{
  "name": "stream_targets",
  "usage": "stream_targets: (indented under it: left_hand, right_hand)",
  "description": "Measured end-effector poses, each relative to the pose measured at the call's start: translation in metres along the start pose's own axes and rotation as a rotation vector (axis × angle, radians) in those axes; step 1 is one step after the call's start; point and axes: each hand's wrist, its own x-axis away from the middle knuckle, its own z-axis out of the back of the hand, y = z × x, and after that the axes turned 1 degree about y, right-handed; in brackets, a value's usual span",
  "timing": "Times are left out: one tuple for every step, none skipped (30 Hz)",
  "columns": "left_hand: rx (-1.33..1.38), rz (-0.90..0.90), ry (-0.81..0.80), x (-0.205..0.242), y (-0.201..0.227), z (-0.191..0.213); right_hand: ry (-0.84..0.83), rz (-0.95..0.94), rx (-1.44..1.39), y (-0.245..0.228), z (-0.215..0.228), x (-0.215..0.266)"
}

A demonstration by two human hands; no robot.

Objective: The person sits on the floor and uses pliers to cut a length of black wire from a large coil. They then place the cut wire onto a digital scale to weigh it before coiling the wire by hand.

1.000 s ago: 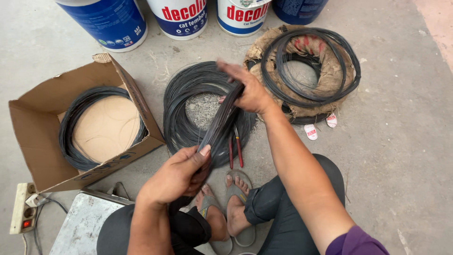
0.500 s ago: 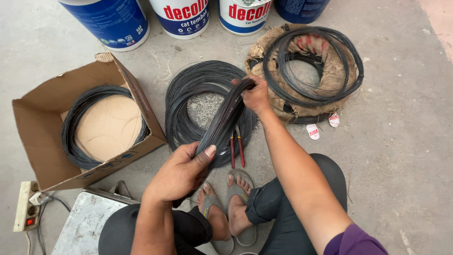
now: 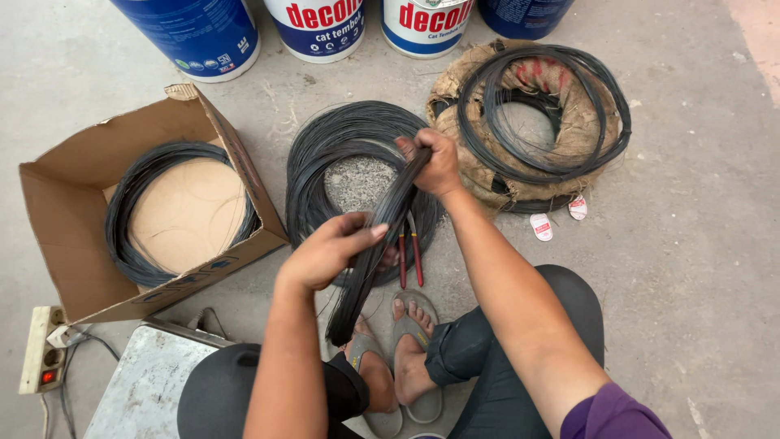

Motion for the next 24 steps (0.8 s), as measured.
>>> stream_targets:
  left_hand:
    - [0.002,-0.001,-0.003,-0.003,0.001,-0.004]
    - [0.097,0.007,-0.016,-0.006,0.001,-0.008]
    - [0.191,0.015,-0.029,-0.009,0.001,-0.011]
    - [0.196,0.014,-0.028,-0.014,-0.005,-0.008]
    - [0.150,0.011,-0.022,-0.020,-0.011,-0.005]
    - [0.103,0.006,-0.013,-0.025,-0.016,-0.001]
    - [0.106,0.003,-0.009,-0.028,-0.015,-0.002]
    - [0.119,-0.025,-0.026,-0.029,-0.014,-0.003]
    - [0.132,-0.052,-0.042,-0.032,-0.013,-0.004]
    - [0.133,-0.054,-0.041,-0.034,-0.012,-0.004]
    - [0.053,0.014,-0.004,-0.036,-0.010,-0.005]
    - [-0.026,0.084,0.031,-0.039,-0.008,-0.006]
    - [-0.023,0.084,0.030,-0.039,-0.009,-0.007]
    - [-0.128,0.131,0.088,-0.039,-0.008,-0.007]
    - [-0.232,0.178,0.147,-0.038,-0.008,-0.007]
    - [-0.230,0.178,0.150,-0.039,-0.010,-0.005]
    - [-0.223,0.150,0.138,-0.041,-0.011,-0.002]
    - [-0.215,0.122,0.122,-0.042,-0.014,-0.001]
    - [-0.214,0.123,0.122,-0.043,-0.012,-0.001]
    - [-0.200,0.086,0.127,-0.044,-0.010,-0.002]
    - [-0.186,0.049,0.133,-0.045,-0.008,-0.004]
    - [-0.188,0.048,0.129,-0.048,-0.012,-0.003]
    - [-0.198,0.033,0.128,-0.051,-0.015,-0.003]
    - [-0.206,0.017,0.130,-0.053,-0.020,-0.001]
  right_hand:
    - [-0.001,0.001,0.003,-0.010,-0.001,0.000]
    - [-0.022,0.054,0.004,-0.020,-0.001,0.000]
    - [-0.043,0.106,0.005,-0.030,-0.003,0.000]
    - [-0.048,0.106,0.007,-0.030,-0.003,0.002]
    - [-0.047,0.133,0.014,-0.030,-0.003,0.003]
    - [-0.046,0.163,0.017,-0.031,-0.004,0.004]
    - [-0.050,0.165,0.014,-0.030,-0.003,0.003]
    - [-0.052,0.185,0.012,-0.029,-0.004,0.004]
    - [-0.054,0.205,0.010,-0.028,-0.004,0.004]
    - [-0.056,0.207,0.010,-0.031,-0.005,0.003]
    - [-0.075,0.240,0.016,-0.033,-0.005,0.002]
    - [-0.093,0.272,0.024,-0.035,-0.005,0.001]
    - [-0.096,0.272,0.026,-0.037,-0.006,0.004]
    - [-0.103,0.293,0.042,-0.040,-0.008,0.005]
    - [-0.110,0.313,0.058,-0.042,-0.010,0.006]
    - [-0.112,0.313,0.055,-0.045,-0.009,0.003]
    - [-0.120,0.360,0.069,-0.048,-0.007,0.000]
    - [-0.127,0.406,0.087,-0.051,-0.005,-0.002]
    - [-0.128,0.405,0.087,-0.053,-0.007,-0.003]
    - [-0.139,0.443,0.090,-0.056,-0.008,-0.004]
    - [-0.151,0.480,0.094,-0.058,-0.008,-0.006]
    - [-0.148,0.481,0.097,-0.055,-0.009,-0.004]
    - [-0.164,0.490,0.117,-0.051,-0.010,-0.003]
    - [-0.183,0.499,0.135,-0.048,-0.012,-0.001]
